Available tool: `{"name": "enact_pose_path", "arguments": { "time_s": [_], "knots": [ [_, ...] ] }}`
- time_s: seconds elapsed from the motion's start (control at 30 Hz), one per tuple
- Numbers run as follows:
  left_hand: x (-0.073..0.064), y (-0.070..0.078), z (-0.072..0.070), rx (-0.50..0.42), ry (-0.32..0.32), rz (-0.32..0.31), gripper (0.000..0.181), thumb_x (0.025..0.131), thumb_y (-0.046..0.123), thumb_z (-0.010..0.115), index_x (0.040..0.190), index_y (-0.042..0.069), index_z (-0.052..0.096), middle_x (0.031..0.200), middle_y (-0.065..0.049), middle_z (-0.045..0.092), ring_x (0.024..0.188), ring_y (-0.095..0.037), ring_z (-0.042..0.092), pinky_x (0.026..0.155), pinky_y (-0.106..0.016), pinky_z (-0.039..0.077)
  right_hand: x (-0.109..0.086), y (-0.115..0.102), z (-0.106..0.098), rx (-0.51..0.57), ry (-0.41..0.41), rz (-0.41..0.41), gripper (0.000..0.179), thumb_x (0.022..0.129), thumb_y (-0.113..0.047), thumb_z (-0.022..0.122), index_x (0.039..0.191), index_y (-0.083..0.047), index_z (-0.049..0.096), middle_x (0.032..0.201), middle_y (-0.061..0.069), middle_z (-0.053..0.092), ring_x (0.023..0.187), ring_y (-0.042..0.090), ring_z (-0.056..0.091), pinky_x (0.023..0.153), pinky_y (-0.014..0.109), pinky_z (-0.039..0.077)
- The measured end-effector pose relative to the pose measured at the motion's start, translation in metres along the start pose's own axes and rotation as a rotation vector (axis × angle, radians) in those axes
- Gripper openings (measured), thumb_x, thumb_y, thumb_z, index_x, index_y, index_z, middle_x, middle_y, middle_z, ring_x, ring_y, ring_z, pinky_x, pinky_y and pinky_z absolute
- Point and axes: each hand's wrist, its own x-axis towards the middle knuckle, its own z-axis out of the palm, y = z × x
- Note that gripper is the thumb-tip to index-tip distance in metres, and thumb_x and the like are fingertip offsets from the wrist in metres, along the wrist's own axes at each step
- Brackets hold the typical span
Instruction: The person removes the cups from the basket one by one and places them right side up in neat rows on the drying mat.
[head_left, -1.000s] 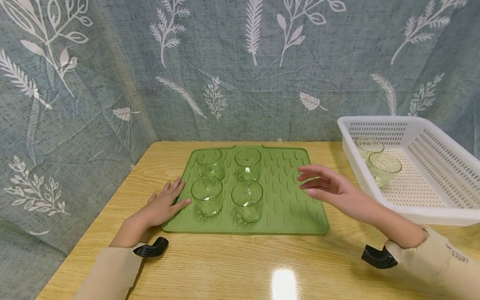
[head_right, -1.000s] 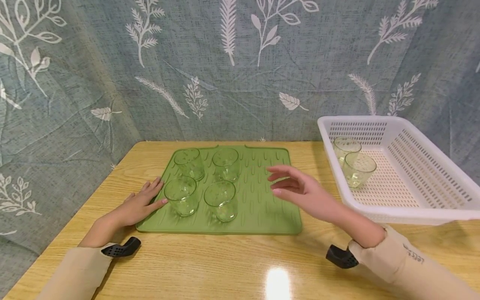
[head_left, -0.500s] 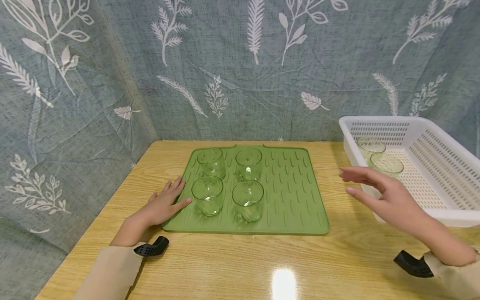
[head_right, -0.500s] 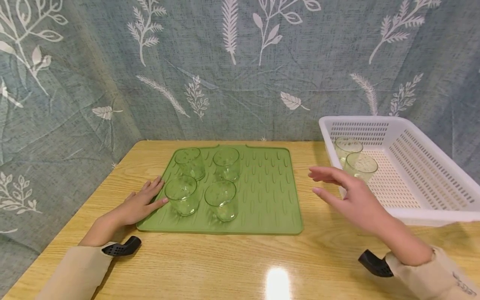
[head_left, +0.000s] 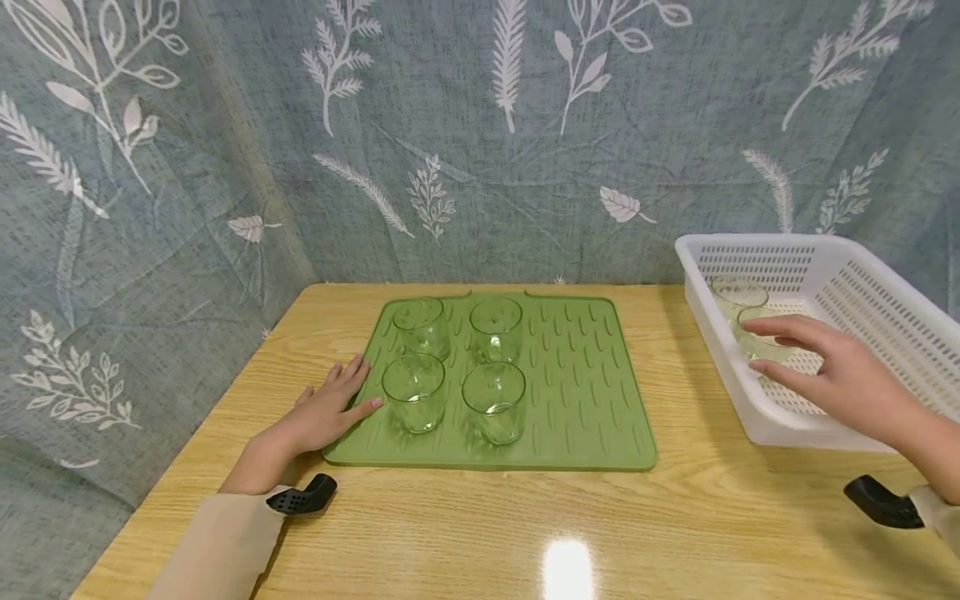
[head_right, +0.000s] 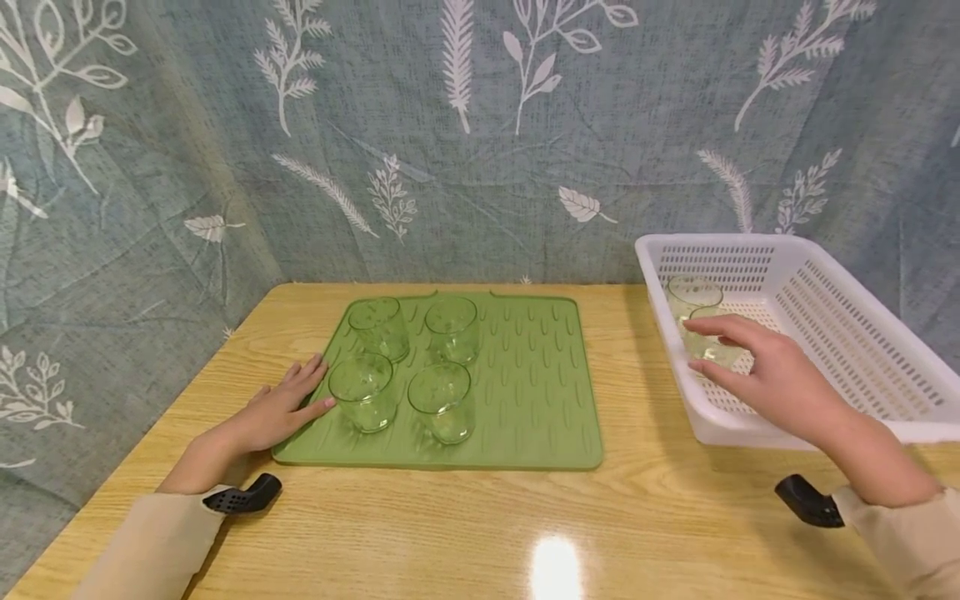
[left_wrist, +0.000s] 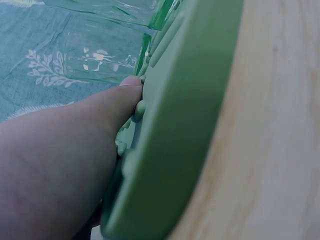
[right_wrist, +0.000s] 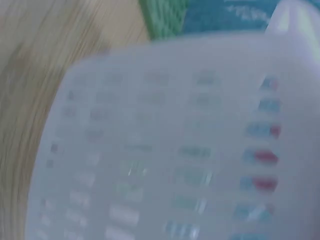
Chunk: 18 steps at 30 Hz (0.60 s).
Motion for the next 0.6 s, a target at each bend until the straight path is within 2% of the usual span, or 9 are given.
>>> {"name": "enact_pose_path", "arguments": {
  "time_s": [0.1,0.2,0.47,0.6],
  "knots": [
    [0.0,0.0,0.0,0.008,0.002,-0.001,0.085,0.108,0.051,0.048,0.162,-0.006,0.015,0.168,-0.027,0.003,0.15,-0.054,-0.001,0.106,-0.082,0.001,0.002,0.011,-0.006,-0.038,-0.04,0.057,0.053,0.091,-0.007,0.079,0.14,0.0,0.059,0.137,0.024,0.058,0.114,0.044,0.057,0.095,0.043,0.049],
    [0.001,0.0,0.0,0.011,-0.007,-0.009,0.084,0.108,0.05,0.048,0.162,-0.005,0.014,0.168,-0.027,0.002,0.151,-0.053,-0.002,0.107,-0.082,0.001,0.006,0.02,-0.01,-0.036,-0.089,0.123,0.06,0.092,-0.011,0.079,0.144,0.005,0.052,0.141,0.034,0.049,0.116,0.058,0.051,0.089,0.067,0.044],
    [0.002,0.002,0.0,0.015,-0.014,-0.015,0.084,0.108,0.049,0.049,0.162,-0.005,0.014,0.168,-0.027,0.002,0.15,-0.054,-0.001,0.107,-0.081,0.001,0.016,0.046,-0.016,-0.075,-0.2,0.243,0.086,0.09,-0.019,0.083,0.149,0.018,0.032,0.143,0.046,0.034,0.12,0.066,0.039,0.092,0.074,0.04],
    [0.002,0.003,0.0,0.009,-0.015,-0.02,0.084,0.108,0.048,0.049,0.162,-0.005,0.015,0.168,-0.027,0.002,0.15,-0.055,-0.002,0.107,-0.081,0.001,0.021,0.056,-0.016,-0.028,-0.281,0.32,0.099,0.092,-0.022,0.081,0.154,0.02,0.017,0.149,0.049,0.021,0.124,0.069,0.033,0.095,0.076,0.037]
  ]
}}
